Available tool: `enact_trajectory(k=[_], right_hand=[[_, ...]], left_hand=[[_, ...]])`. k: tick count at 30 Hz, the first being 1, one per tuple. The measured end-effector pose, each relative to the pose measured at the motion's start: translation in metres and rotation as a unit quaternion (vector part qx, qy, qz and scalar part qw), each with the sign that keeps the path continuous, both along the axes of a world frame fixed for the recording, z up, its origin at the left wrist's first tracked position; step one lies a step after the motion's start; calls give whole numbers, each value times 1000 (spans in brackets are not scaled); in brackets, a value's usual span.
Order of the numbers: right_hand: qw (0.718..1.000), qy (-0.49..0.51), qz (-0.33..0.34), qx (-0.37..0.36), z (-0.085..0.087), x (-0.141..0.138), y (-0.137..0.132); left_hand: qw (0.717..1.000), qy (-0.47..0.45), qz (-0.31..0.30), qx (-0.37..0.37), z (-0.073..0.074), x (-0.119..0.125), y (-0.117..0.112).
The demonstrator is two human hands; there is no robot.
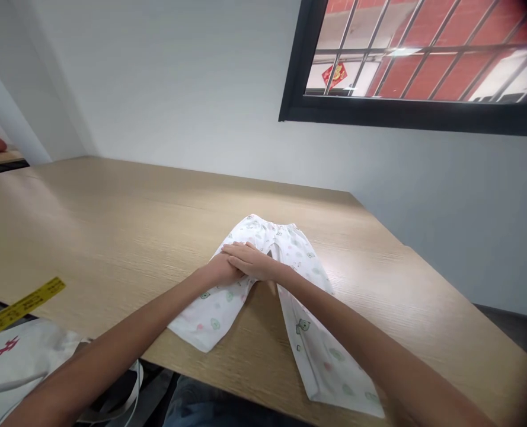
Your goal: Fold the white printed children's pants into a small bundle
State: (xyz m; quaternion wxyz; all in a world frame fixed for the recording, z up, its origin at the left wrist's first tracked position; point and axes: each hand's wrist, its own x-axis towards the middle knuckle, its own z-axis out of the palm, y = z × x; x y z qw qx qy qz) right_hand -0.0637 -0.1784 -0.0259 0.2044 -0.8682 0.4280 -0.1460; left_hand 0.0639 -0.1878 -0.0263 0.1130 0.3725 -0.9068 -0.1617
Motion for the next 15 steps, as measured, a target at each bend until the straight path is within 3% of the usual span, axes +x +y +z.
enact_trajectory(k=[3,7,11,15], right_hand=[[995,78,3,-62,-15,-7,-19],[970,187,-70,-136,-33,-22,-46],[963,192,-162,-101,-40,-22,-66],[967,135,-213,-32,-32,-18,-75]], left_hand=[[999,-25,-24,-16,-15,8,2],[997,-43,-40,-40,-29,43,36],[989,-86,-60,-107,-30,81,81],[968,-88,-52,-229,-31,102,106]])
